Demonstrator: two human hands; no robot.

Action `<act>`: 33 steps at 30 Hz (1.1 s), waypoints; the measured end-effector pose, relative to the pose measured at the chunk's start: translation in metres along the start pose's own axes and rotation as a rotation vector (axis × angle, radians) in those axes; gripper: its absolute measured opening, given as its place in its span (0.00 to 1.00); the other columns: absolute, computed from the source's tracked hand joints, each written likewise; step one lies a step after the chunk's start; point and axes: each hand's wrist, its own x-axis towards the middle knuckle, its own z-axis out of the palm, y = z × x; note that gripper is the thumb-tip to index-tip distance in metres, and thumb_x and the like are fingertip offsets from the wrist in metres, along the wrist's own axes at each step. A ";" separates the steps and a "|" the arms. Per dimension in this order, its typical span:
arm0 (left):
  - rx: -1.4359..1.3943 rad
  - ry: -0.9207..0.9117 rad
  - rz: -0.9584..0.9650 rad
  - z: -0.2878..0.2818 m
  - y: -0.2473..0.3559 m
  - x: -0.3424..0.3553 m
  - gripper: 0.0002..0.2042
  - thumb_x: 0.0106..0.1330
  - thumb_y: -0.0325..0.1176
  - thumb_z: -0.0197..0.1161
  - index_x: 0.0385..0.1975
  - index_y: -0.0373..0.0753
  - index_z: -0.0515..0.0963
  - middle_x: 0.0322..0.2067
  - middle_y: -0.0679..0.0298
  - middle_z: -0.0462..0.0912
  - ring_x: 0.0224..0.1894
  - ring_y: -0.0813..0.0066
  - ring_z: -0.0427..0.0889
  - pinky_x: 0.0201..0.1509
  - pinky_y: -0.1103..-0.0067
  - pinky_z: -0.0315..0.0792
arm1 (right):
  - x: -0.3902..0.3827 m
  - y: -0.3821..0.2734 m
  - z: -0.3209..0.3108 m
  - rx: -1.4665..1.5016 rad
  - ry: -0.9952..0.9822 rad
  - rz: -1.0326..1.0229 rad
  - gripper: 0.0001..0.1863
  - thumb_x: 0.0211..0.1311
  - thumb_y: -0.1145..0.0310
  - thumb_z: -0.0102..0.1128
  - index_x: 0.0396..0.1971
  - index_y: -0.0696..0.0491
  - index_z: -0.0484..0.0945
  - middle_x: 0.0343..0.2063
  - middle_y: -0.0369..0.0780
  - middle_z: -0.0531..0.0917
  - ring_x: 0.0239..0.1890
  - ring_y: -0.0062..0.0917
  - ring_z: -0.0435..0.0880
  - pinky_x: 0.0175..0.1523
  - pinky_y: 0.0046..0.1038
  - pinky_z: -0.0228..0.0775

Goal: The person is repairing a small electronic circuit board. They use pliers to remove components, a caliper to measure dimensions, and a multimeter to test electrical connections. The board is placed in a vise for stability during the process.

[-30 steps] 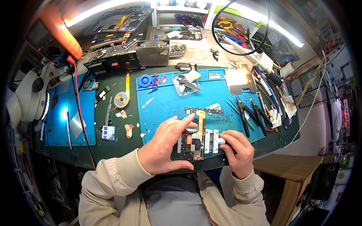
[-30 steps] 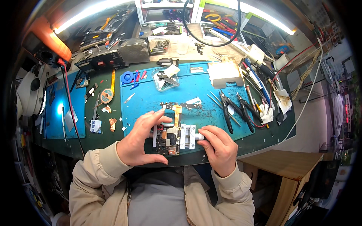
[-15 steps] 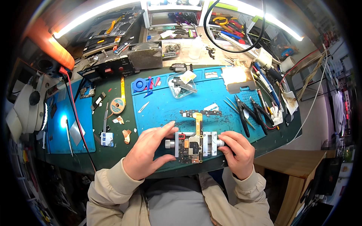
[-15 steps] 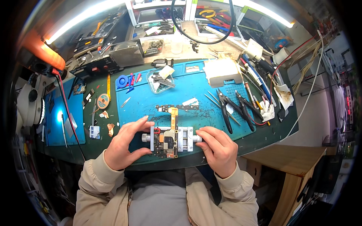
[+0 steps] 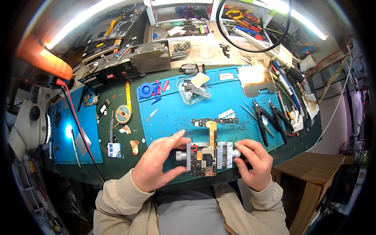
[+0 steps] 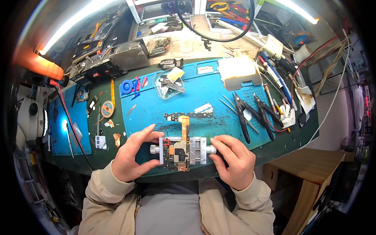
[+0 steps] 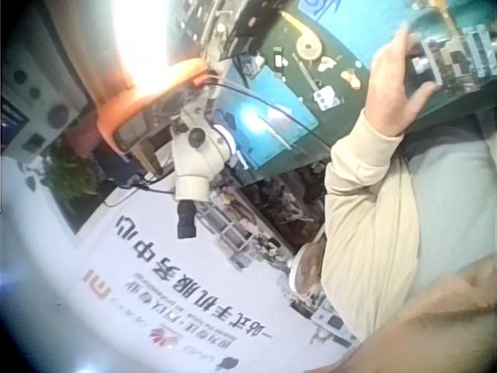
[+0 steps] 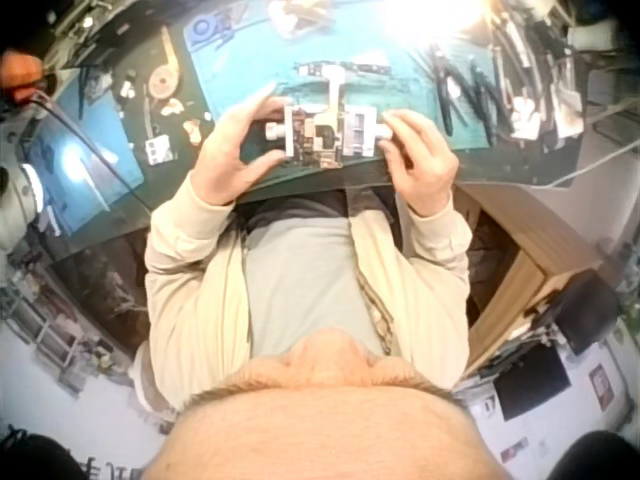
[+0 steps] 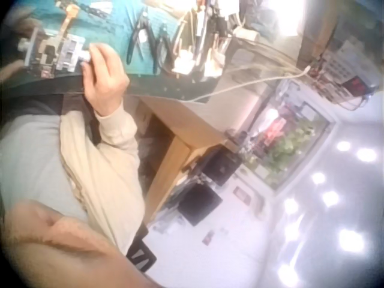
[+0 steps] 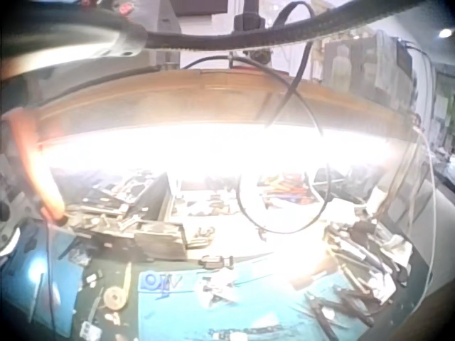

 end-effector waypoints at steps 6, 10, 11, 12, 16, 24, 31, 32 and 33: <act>0.047 -0.023 0.030 -0.002 0.003 0.003 0.48 0.48 0.23 0.80 0.73 0.35 0.62 0.61 0.58 0.81 0.58 0.62 0.83 0.68 0.66 0.68 | 0.000 0.010 0.002 -0.007 0.018 -0.095 0.16 0.53 0.72 0.75 0.43 0.55 0.86 0.41 0.40 0.87 0.35 0.35 0.85 0.37 0.31 0.78; 0.101 -0.058 0.056 -0.004 0.003 0.003 0.48 0.49 0.25 0.80 0.74 0.36 0.61 0.64 0.57 0.78 0.61 0.61 0.81 0.71 0.62 0.66 | 0.001 0.010 0.002 -0.008 0.022 -0.102 0.16 0.53 0.72 0.75 0.43 0.55 0.86 0.41 0.40 0.87 0.34 0.35 0.85 0.37 0.31 0.78; 0.094 -0.080 0.040 -0.006 0.004 0.004 0.49 0.49 0.27 0.80 0.73 0.36 0.61 0.65 0.57 0.77 0.62 0.60 0.80 0.71 0.61 0.65 | 0.001 0.011 0.002 -0.006 0.014 -0.106 0.17 0.52 0.72 0.75 0.44 0.55 0.86 0.42 0.40 0.87 0.34 0.35 0.85 0.37 0.31 0.79; 0.086 -0.102 0.023 -0.008 0.008 0.005 0.49 0.49 0.29 0.81 0.73 0.36 0.61 0.66 0.56 0.76 0.63 0.59 0.79 0.71 0.60 0.65 | 0.001 0.012 0.001 -0.004 0.007 -0.111 0.18 0.52 0.73 0.75 0.44 0.55 0.86 0.42 0.40 0.87 0.35 0.35 0.85 0.37 0.31 0.79; 0.163 -0.136 0.067 -0.006 0.020 0.011 0.48 0.47 0.38 0.83 0.71 0.35 0.65 0.69 0.55 0.71 0.67 0.55 0.72 0.71 0.56 0.64 | -0.002 0.009 -0.002 0.083 -0.004 -0.021 0.20 0.51 0.73 0.77 0.46 0.57 0.85 0.46 0.42 0.86 0.30 0.29 0.84 0.32 0.27 0.77; 0.218 -0.101 0.139 0.009 0.018 0.019 0.46 0.45 0.38 0.83 0.69 0.38 0.70 0.60 0.57 0.76 0.64 0.55 0.73 0.69 0.53 0.67 | -0.005 0.013 -0.001 0.105 0.013 -0.002 0.20 0.52 0.73 0.77 0.47 0.57 0.84 0.48 0.43 0.86 0.25 0.23 0.81 0.27 0.22 0.74; 0.191 -0.112 0.154 0.016 0.015 0.016 0.40 0.45 0.36 0.83 0.64 0.39 0.75 0.62 0.58 0.76 0.63 0.51 0.73 0.70 0.52 0.66 | -0.004 0.012 0.000 0.107 0.025 0.003 0.20 0.51 0.73 0.77 0.46 0.56 0.85 0.47 0.43 0.86 0.26 0.23 0.82 0.27 0.23 0.74; 0.213 -0.117 0.177 0.018 0.013 0.014 0.38 0.47 0.36 0.83 0.62 0.40 0.76 0.63 0.59 0.76 0.63 0.50 0.73 0.71 0.52 0.65 | -0.005 0.013 0.000 0.111 0.028 0.006 0.20 0.51 0.73 0.78 0.46 0.56 0.85 0.47 0.43 0.86 0.26 0.23 0.82 0.27 0.23 0.74; 0.247 -0.112 0.179 0.018 0.014 0.013 0.36 0.48 0.37 0.82 0.61 0.42 0.78 0.64 0.59 0.75 0.63 0.50 0.73 0.71 0.52 0.65 | -0.005 0.014 0.001 0.114 0.030 0.008 0.20 0.51 0.73 0.78 0.46 0.56 0.85 0.46 0.42 0.86 0.26 0.23 0.82 0.27 0.22 0.74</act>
